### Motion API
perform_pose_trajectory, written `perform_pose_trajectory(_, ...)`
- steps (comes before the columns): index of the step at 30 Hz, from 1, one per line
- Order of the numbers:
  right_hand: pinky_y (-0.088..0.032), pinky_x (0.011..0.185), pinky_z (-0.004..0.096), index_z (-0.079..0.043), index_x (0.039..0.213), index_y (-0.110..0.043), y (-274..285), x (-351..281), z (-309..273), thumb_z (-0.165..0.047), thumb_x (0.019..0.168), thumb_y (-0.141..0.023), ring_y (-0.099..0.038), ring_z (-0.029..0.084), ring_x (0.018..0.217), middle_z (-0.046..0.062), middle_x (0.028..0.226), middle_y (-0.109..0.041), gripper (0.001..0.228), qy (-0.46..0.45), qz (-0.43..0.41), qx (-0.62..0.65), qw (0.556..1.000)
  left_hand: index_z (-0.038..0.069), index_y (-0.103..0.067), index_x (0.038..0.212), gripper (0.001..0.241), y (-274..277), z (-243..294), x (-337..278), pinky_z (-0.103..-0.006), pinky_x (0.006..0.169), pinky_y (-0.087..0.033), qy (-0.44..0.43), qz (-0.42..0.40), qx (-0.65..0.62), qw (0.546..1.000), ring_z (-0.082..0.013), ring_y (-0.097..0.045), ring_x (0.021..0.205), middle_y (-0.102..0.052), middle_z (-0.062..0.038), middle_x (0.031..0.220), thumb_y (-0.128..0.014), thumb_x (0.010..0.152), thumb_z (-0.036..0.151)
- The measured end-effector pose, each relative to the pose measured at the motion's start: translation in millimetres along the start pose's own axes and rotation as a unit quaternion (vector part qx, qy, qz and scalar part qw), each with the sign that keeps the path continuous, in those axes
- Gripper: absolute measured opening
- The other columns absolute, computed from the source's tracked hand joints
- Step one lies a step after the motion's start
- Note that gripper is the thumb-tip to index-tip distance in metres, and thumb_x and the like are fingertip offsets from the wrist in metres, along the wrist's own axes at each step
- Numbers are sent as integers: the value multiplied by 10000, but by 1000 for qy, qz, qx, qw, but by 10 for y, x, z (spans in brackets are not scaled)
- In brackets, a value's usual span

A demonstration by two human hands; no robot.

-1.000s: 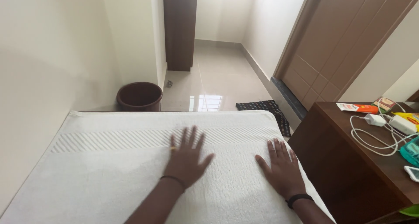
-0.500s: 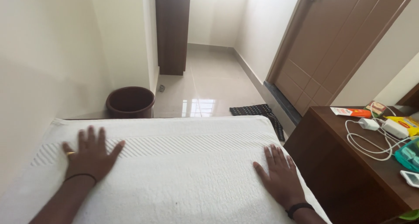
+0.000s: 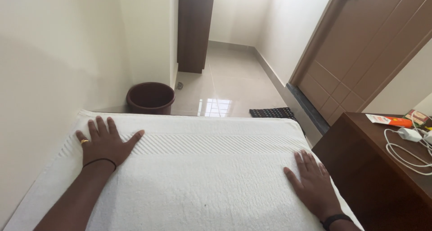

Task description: The person folds a white towel on a wooden table. They smooth the towel with their hands, fold it in half lengthwise, and then fold it again to create a compact rectangular shape.

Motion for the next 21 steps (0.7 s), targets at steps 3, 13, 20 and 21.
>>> perform_pose_trajectory(3,-107,1247,456,-180,1601,-199,-45,67,20,-689,965,-227,-91,208,1564,65,1684,-165,815,-1,1,-3,1000,76,-156,1620,1189,29,13,13,-657,1177,-121,1,10,-8,1000,-357,-88,1554,-133,-191,1685,-197,825,959)
perform_pose_trajectory(13,-181,1234,474,139,1533,-218,472,61,-2387,-630,989,-494,-172,432,1539,361,1612,-210,981,260,83,272,923,80,-184,1616,1170,36,7,-10,-637,1185,-133,3,29,-12,999,-350,-102,1559,-143,-184,1690,-224,835,951)
perform_pose_trajectory(20,-128,1256,489,205,1516,-171,444,400,-3179,-710,1046,-341,-93,476,1560,425,1600,-155,1043,336,27,194,921,82,-178,1610,1175,-33,-19,-9,-638,1177,-134,-4,32,-26,999,-351,-102,1550,-132,-181,1685,-224,829,958)
perform_pose_trajectory(21,-117,1248,498,192,1523,-163,431,465,-3072,-713,1036,-312,-91,467,1554,409,1608,-147,1038,307,28,196,931,81,-181,1611,1175,-26,-38,3,-641,1173,-142,-3,38,-22,999,-352,-110,1549,-138,-182,1684,-221,830,959)
Point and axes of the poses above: each hand's wrist, its own x-axis towards the middle knuckle, its own y-axis out of the back of the hand, z = x × y, the point moved 4 cm from there along x, towards the middle knuckle
